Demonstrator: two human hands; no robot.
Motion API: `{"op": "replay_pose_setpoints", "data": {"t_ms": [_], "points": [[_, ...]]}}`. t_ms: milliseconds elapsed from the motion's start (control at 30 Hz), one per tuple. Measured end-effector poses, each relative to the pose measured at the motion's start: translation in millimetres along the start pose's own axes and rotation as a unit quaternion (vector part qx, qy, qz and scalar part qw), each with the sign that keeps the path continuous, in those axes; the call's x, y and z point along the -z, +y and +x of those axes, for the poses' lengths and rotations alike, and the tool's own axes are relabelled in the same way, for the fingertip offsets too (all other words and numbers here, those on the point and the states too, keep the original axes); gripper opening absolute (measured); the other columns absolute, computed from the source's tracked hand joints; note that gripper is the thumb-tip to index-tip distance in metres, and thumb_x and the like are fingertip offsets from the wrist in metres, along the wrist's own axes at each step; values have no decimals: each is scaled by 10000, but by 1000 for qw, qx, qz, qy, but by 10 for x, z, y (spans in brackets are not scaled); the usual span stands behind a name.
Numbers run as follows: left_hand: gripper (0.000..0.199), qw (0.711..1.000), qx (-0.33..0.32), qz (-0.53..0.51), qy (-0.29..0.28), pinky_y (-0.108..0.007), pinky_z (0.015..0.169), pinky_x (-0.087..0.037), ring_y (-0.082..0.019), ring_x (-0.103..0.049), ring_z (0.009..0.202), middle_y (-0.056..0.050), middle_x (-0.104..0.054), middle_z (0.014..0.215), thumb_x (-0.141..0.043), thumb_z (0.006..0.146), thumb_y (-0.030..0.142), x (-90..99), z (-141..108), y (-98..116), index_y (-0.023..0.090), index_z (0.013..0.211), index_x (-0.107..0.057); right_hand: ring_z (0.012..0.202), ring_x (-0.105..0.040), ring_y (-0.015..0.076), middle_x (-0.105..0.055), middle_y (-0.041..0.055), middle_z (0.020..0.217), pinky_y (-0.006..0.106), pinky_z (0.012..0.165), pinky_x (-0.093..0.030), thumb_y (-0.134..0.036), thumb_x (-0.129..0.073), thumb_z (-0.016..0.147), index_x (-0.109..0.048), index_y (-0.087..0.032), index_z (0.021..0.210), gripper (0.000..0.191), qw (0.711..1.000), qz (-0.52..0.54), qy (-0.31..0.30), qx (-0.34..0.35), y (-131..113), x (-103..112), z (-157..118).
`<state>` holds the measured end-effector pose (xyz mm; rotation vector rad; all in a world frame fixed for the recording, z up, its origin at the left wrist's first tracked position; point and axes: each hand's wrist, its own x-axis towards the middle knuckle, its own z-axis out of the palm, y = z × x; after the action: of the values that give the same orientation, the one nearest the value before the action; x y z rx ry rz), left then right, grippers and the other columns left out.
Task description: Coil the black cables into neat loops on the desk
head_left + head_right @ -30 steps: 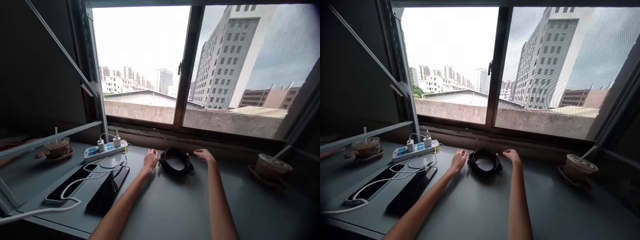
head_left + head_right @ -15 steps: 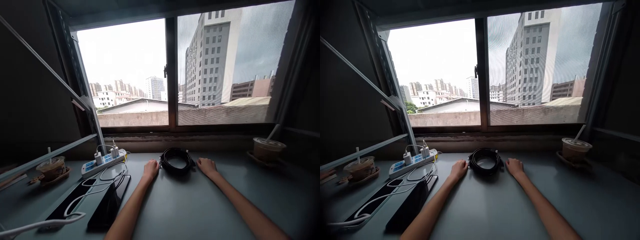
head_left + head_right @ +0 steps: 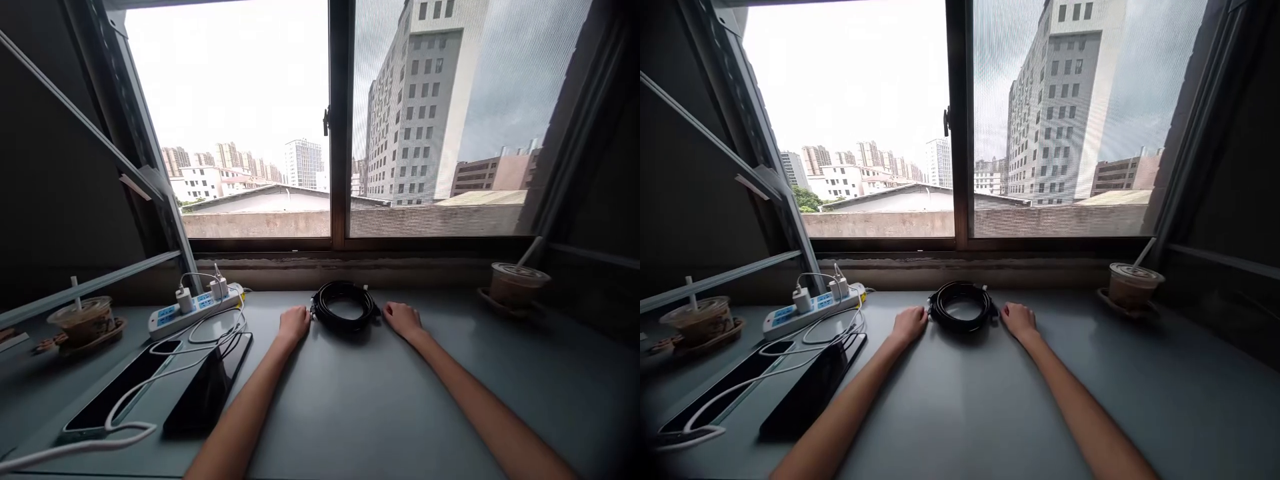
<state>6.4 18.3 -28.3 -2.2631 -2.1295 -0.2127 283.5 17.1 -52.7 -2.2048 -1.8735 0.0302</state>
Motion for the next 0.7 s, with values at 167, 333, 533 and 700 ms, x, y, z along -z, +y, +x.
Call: {"op": "replay_pose_setpoints", "data": {"t_ms": [167,333,533,700], "points": [[307,1000,1,0,-3,-369,809,-470,-159,-588,872,-64,-623,958,-442,903,390,-14,11,-1,131,951,-601,758,-552,131,-598,35,833,308,736,-441,-408,-428,921,-593,-140,858,321,1000,-7,-5,4,8,-3,7],[300,1000,-4,4,-5,-373,811,-472,-161,-584,881,-65,-614,972,-459,896,389,-36,28,-10,131,966,-593,768,-554,133,-598,36,833,312,739,-443,-408,-430,920,-591,-137,842,325,1000,-10,-6,2,8,-6,11],[290,1000,-11,13,-3,-376,811,-480,-162,-587,885,-65,-613,978,-471,893,379,-41,28,-18,130,978,-591,735,-545,127,-588,28,802,302,718,-439,-399,-424,923,-586,-136,837,321,1000,-1,0,4,7,-5,1],[296,1000,-11,13,-3,-374,807,-477,-162,-583,882,-66,-608,979,-470,891,386,-37,26,-15,131,981,-587,702,-527,121,-576,23,776,287,691,-429,-398,-423,922,-579,-136,819,322,1000,2,4,9,15,-4,-2]]}}
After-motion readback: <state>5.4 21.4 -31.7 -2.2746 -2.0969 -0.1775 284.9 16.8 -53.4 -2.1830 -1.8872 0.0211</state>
